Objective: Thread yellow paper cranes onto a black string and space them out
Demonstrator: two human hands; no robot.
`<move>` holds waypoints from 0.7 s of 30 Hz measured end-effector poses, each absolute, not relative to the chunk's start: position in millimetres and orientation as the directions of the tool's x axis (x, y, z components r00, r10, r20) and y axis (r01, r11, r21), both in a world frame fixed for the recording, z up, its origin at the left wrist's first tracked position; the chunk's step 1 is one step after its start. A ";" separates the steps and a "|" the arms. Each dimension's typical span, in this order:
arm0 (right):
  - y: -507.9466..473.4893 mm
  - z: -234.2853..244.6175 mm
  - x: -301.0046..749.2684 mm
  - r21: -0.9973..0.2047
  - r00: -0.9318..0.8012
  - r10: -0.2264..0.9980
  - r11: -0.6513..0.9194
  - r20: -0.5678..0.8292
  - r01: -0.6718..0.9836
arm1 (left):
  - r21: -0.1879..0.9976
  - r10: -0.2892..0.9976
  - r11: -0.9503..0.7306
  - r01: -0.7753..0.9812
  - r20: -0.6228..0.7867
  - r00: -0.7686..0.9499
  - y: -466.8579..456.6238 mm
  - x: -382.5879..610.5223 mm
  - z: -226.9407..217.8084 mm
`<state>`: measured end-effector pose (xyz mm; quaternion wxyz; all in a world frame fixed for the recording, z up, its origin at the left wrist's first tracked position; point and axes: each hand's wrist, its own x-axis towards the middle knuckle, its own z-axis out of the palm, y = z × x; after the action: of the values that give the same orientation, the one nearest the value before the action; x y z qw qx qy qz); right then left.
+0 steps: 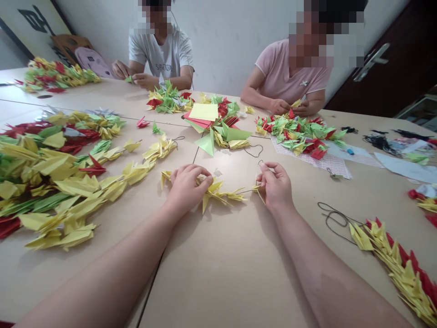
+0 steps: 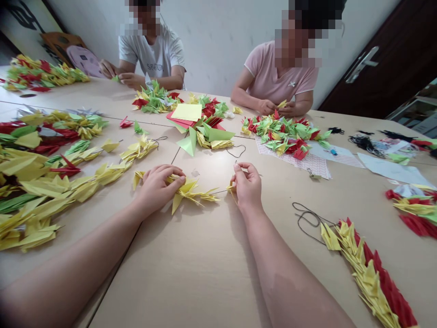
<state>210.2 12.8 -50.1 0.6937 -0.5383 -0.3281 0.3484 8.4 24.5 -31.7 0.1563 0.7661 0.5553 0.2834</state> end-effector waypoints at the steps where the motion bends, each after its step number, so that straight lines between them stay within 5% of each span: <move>1: 12.8 -50.2 210.2 -0.974 0.541 0.837 0.184 0.084 -0.133 | 0.549 0.936 -0.343 0.762 0.271 0.225 23.7 8.5 -31.2; 7: 12.9 -50.4 210.6 -0.972 0.535 0.838 0.200 0.106 -0.123 | 0.475 0.866 -0.492 0.730 0.357 0.351 17.9 9.6 -28.4; 12: 12.4 -49.1 209.7 -0.969 0.530 0.841 0.209 0.109 -0.131 | 0.434 0.815 -0.577 0.692 0.253 0.521 15.2 10.0 -28.3; 21: 12.0 -49.3 209.3 -0.969 0.547 0.832 0.203 0.096 -0.139 | 0.453 0.857 -0.516 0.727 0.272 0.438 16.8 9.5 -28.6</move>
<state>209.3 12.0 -49.3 0.7030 -0.5283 -0.3277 0.3453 9.5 16.8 -28.6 0.1352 0.8371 0.4731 0.2391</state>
